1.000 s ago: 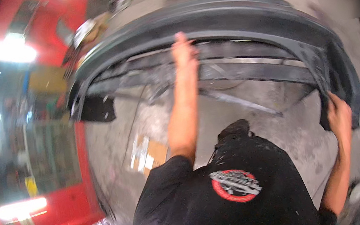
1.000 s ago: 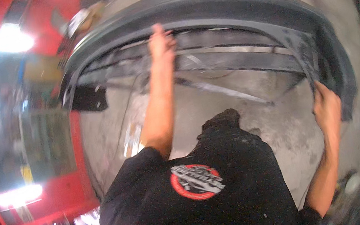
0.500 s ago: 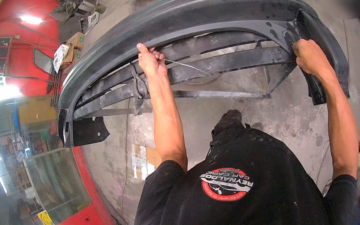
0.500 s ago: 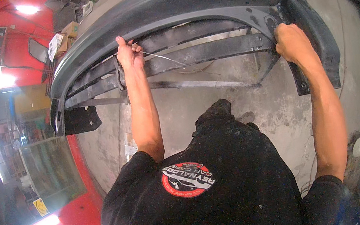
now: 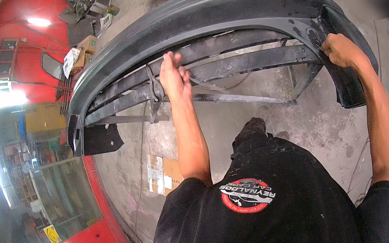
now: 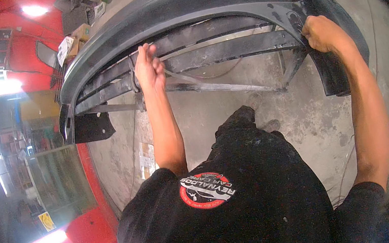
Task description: The person secures a plastic trim piece to the underside of an automotive bumper using wire, pulling the wire through mounting holes and twisting it with a pair of pliers.
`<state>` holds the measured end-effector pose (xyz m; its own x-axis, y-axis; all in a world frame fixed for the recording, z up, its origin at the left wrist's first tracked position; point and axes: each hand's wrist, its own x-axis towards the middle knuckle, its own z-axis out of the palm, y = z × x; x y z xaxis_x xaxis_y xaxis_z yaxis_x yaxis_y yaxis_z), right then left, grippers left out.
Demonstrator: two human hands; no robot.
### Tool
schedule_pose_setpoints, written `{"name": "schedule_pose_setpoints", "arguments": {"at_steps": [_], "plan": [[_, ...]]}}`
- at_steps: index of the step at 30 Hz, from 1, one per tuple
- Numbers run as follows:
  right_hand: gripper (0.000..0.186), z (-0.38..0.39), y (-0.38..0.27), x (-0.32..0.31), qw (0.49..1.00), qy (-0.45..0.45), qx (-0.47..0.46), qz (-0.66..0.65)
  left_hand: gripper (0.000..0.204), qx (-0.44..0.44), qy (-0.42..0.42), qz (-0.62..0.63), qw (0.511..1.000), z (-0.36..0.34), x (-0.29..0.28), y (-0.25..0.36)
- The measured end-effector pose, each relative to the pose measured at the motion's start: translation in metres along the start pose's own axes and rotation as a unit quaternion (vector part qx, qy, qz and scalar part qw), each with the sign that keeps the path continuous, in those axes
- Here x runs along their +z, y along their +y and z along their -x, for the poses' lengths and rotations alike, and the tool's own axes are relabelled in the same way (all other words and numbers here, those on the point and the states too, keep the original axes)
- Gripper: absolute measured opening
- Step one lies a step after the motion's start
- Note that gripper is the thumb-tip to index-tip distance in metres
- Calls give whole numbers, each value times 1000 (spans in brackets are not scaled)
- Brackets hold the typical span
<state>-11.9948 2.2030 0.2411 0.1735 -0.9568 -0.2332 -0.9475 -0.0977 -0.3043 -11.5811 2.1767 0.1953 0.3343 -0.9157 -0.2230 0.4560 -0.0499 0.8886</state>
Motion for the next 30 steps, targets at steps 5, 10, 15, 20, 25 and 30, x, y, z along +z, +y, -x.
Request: {"name": "schedule_pose_setpoints", "arguments": {"at_steps": [5,10,15,20,25,30], "plan": [[24,2,8,-1,999,-16,9,-31,26,-68,-266,-178,945,112,18,-9],[22,3,1,0,1000,-1,13,-11,26,-304,-453,-181,818,124,25,-119],[21,4,5,4,999,0,38,6,23,-368,-346,-66,861,101,70,-221],[24,7,-2,5,998,-13,56,5,17,-351,-216,57,909,66,126,-262],[26,9,-2,1,998,-21,59,-7,17,-297,-327,157,883,46,161,-287],[25,14,-4,0,996,-27,84,-12,28,-189,-345,90,915,49,178,-267]]}}
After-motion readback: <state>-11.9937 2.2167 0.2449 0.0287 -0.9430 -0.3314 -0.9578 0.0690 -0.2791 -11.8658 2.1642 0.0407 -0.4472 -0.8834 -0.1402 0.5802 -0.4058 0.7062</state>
